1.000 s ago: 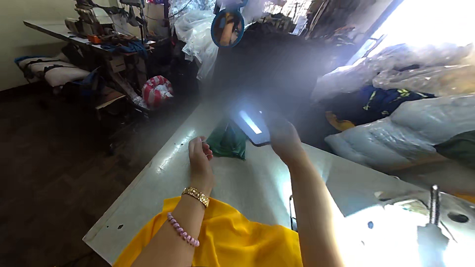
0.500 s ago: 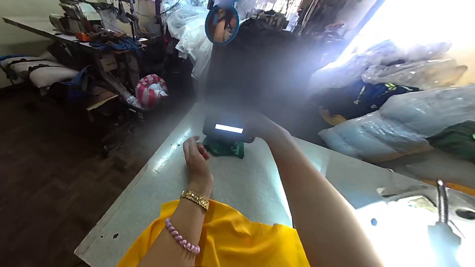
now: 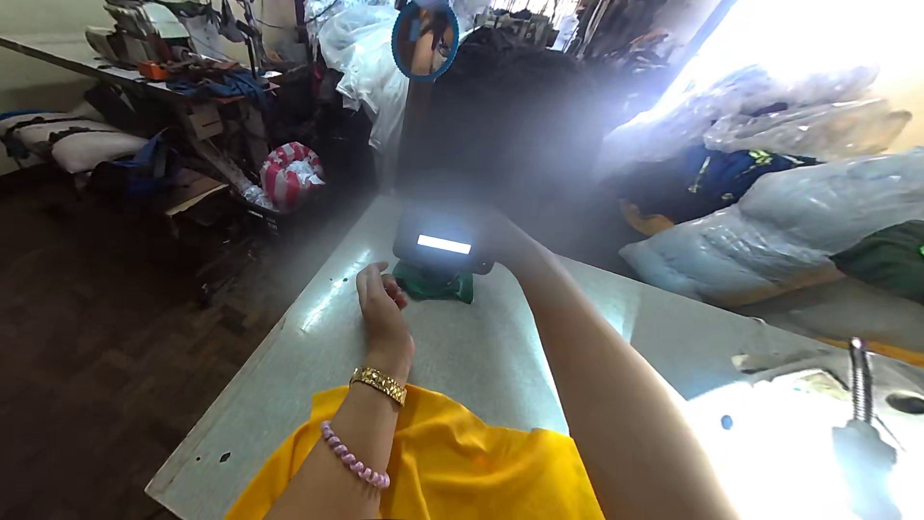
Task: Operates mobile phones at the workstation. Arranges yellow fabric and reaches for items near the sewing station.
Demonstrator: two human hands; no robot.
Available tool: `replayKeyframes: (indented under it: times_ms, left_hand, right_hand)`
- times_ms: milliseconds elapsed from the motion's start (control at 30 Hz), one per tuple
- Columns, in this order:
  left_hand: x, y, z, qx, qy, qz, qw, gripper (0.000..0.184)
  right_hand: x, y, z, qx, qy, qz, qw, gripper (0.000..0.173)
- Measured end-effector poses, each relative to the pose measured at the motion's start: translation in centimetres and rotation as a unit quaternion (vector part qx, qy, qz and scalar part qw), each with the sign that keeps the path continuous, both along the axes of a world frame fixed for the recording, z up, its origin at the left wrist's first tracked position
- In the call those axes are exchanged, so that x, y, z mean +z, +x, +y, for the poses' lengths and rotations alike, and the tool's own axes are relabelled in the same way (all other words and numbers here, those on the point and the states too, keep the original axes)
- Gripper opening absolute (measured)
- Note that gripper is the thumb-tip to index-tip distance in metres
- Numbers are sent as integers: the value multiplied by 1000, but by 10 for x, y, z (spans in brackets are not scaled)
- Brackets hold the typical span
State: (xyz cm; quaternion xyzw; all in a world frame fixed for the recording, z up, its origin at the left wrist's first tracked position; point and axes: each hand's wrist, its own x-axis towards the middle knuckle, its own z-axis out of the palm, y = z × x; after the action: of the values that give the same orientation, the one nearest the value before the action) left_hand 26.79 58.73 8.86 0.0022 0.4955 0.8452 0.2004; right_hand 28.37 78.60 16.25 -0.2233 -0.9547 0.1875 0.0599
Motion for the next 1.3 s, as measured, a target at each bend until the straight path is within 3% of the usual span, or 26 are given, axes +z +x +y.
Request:
replayKeyframes:
  times_ms: [100,233,367,567,633,767,933,1000,1100,1167,1300]
  left_hand:
    - [-1,-1,0,-3,8,0,1000,37]
    - [1,1,-1,-13,-13,12,1000,42]
    - [-1,2,0,-17,-14,22,1000,41]
    - [1,-2,1,-5,-14,2,1000,40]
    - [-1,1,0,-21,-46,21,998,38]
    - [-8,3,-1,-68,-113,101,986,44]
    - [-13,-3,-1,-119,-119,130,977,57]
    - [-11,-4,0,-145,-227,219,938,53]
    - [-8,0,9,-146,-436,420,782,40]
    - [-9,4,12,-181,-509,467,699,43]
    - [-14,4,17,-233,-555,507,617,57]
  right_hand:
    - [4,22,-4,-47,-72,157,984,43]
    - [-26,48,4,-179,-213,360,890,46]
    - [-46,58,3,-200,-373,348,837,52]
    - [-38,42,-1,-218,-491,402,741,59]
    - [-39,38,-6,-221,-509,405,727,57]
    - [-49,30,-10,-206,-497,445,716,35]
    - [-56,30,-18,-186,-415,483,748,29]
    - [-56,28,-20,-178,-395,498,751,28]
    - [-55,27,-19,-169,-372,508,758,27]
    - [-52,25,-17,-166,-368,519,753,27]
    - [-44,22,-15,-160,-382,536,736,27]
